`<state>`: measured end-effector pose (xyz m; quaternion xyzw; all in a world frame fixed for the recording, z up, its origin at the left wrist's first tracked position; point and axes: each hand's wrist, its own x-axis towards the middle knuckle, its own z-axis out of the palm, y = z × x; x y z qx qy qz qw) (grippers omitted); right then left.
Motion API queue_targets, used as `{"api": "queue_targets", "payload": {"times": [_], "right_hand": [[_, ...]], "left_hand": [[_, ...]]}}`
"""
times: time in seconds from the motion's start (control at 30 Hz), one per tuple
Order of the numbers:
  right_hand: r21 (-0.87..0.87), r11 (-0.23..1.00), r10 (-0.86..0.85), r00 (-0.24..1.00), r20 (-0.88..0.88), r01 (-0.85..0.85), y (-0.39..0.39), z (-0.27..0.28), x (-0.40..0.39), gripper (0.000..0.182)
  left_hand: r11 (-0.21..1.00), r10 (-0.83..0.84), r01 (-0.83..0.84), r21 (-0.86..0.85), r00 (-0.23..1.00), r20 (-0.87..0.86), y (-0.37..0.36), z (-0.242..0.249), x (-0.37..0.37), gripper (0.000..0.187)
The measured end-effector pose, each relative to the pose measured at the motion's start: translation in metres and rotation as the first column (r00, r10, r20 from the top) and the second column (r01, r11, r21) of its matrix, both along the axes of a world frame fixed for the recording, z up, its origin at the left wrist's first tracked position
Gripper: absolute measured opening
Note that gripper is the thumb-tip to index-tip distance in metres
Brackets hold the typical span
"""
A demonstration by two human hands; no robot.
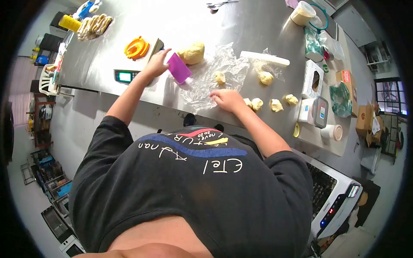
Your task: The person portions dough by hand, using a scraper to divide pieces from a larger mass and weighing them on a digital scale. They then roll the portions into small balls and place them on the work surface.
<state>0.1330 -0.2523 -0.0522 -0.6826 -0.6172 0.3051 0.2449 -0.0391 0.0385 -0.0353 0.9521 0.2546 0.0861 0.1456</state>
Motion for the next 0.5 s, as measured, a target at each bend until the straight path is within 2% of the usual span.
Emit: {"api": "queue_targets", "payload": {"times": [0.07, 0.1, 0.13, 0.2, 0.23, 0.27, 0.33, 0.37, 0.4, 0.47, 0.5], "right_hand": [[0.012, 0.991, -0.132, 0.99, 0.057, 0.132, 0.012, 0.003, -0.002, 0.026], [-0.068, 0.989, -0.125, 0.988, 0.091, 0.131, 0.021, 0.003, -0.001, 0.027], [-0.065, 0.99, -0.12, 0.989, 0.092, 0.126, 0.028, 0.003, 0.0, 0.027], [-0.083, 0.98, -0.17, 0.977, 0.128, 0.181, 0.042, 0.008, -0.002, 0.026], [-0.187, 0.97, -0.142, 0.987, 0.082, 0.155, 0.051, 0.019, 0.0, 0.036], [-0.188, 0.971, -0.138, 0.987, 0.083, 0.151, 0.057, 0.024, -0.002, 0.036], [-0.008, 0.97, -0.242, 0.968, 0.069, 0.244, 0.067, 0.027, -0.007, 0.051], [-0.02, 0.967, -0.252, 0.964, 0.09, 0.254, 0.075, 0.02, -0.006, 0.064], [-0.018, 0.968, -0.247, 0.965, 0.091, 0.249, 0.08, 0.022, -0.008, 0.064], [0.171, 0.933, -0.342, 0.925, 0.164, 0.315, 0.089, 0.026, -0.011, 0.064], [0.173, 0.934, -0.339, 0.926, 0.164, 0.312, 0.091, 0.033, -0.01, 0.064]], "left_hand": [[0.933, 0.153, -0.191, -0.305, 0.978, -0.142, -0.005, -0.005, 0.009, 0.059], [0.912, 0.159, -0.199, -0.358, 0.977, -0.14, -0.001, -0.004, 0.01, 0.058], [0.912, 0.164, -0.204, -0.355, 0.977, -0.139, 0.001, -0.004, 0.008, 0.058], [0.841, 0.17, -0.193, -0.506, 0.981, -0.092, 0.005, 0.001, 0.007, 0.049], [0.828, 0.154, -0.146, -0.541, 0.988, -0.032, 0.005, 0.003, 0.006, 0.038], [0.827, 0.158, -0.149, -0.542, 0.987, -0.031, 0.005, 0.004, 0.005, 0.038], [0.789, 0.16, -0.105, -0.605, 0.986, 0.038, -0.006, 0.028, 0.007, 0.033], [0.729, 0.204, -0.115, -0.675, 0.977, 0.054, -0.013, 0.041, 0.009, 0.032], [0.729, 0.209, -0.117, -0.674, 0.976, 0.056, -0.017, 0.045, 0.01, 0.032], [0.57, 0.3, -0.032, -0.821, 0.939, 0.171, -0.022, 0.052, 0.014, 0.032], [0.515, 0.324, 0.007, -0.857, 0.924, 0.202, -0.026, 0.056, 0.016, 0.029]]}}
